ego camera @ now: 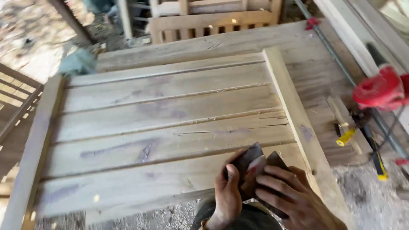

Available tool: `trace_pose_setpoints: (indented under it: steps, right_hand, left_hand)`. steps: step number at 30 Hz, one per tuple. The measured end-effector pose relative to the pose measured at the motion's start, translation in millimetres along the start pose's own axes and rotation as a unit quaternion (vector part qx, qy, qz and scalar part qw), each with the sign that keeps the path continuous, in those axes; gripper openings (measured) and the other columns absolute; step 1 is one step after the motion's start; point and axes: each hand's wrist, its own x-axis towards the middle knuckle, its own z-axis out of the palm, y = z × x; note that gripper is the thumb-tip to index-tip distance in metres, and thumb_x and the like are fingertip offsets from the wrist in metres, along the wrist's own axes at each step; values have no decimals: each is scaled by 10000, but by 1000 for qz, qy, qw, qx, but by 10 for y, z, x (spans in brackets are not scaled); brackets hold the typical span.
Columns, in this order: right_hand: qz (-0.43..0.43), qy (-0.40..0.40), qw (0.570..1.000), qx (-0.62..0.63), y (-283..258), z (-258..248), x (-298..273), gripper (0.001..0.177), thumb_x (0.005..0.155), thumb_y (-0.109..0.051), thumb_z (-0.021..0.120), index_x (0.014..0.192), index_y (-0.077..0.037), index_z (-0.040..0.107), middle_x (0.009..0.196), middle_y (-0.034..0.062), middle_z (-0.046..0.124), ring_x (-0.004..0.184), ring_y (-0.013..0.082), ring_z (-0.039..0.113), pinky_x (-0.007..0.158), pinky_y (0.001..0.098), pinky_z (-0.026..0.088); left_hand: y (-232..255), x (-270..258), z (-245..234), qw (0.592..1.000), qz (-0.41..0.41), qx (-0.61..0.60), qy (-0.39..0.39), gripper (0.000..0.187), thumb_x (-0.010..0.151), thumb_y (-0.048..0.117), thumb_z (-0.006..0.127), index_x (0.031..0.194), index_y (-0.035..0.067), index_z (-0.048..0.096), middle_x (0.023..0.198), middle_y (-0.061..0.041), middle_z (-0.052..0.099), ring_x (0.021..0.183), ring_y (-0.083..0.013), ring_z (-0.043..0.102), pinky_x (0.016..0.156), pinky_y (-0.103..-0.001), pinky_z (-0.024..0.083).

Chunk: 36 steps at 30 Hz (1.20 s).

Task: Apply wood filler into the gaps of a wooden panel using scrapers.

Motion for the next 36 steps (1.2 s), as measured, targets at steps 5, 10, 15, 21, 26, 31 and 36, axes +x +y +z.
trace_pose_setpoints:
  steps: [5,10,15,21,26,31,36]
  right_hand:
    - [117,334,906,233,-143,692,-24,312,955,-82,674,1250,-153,599,1368,142,638,1394,309,590,1153,449,495]
    - [251,175,949,72,124,448,-87,543,683,67,671,1201,-90,620,1342,162,620,1321,344,587,1049,434,501]
    - [187,147,968,-86,-213,125,492,640,624,51,710,1228,-147,637,1346,78,604,1331,323,546,1054,477,465]
    - [136,14,988,-75,-314,281,686,753,525,-107,749,1271,-140,658,1318,67,596,1336,317,491,993,552,388]
    - [154,-30,986,-61,-324,364,606,797,493,-88,763,1280,-166,666,1318,49,612,1331,301,497,986,553,384]
    - [138,194,970,48,-371,443,458,741,593,-3,740,1299,-208,646,1363,56,650,1383,286,572,1106,502,480]
    - [133,316,931,129,-129,661,372,618,814,97,700,1352,-174,566,1408,99,629,1438,290,579,1179,436,506]
  left_hand:
    - [162,338,-143,972,-140,-187,-35,520,1097,356,463,1410,-52,542,1288,-173,674,1136,-282,663,989,-410,542]
    - [238,441,-426,976,-175,-124,-22,490,1042,352,501,1356,-15,584,1262,-124,706,1129,-247,686,984,-398,559]
    - [527,490,-432,954,14,208,-218,561,1096,438,500,1386,-27,623,1235,-163,740,1128,-243,689,1007,-354,556]
    - [782,681,-338,900,143,341,-229,548,1141,420,447,1400,-33,611,1271,-217,721,1164,-275,728,994,-354,564]
    - [854,775,-471,896,170,324,-252,527,1158,416,435,1402,-18,611,1265,-191,730,1149,-277,744,973,-374,588]
    - [704,944,-622,994,11,51,-101,563,1060,419,474,1405,-21,545,1353,-158,666,1186,-280,690,1010,-456,586]
    - [525,749,-464,961,-234,-137,-47,462,1122,365,529,1385,-8,601,1156,-186,663,921,-278,658,768,-443,550]
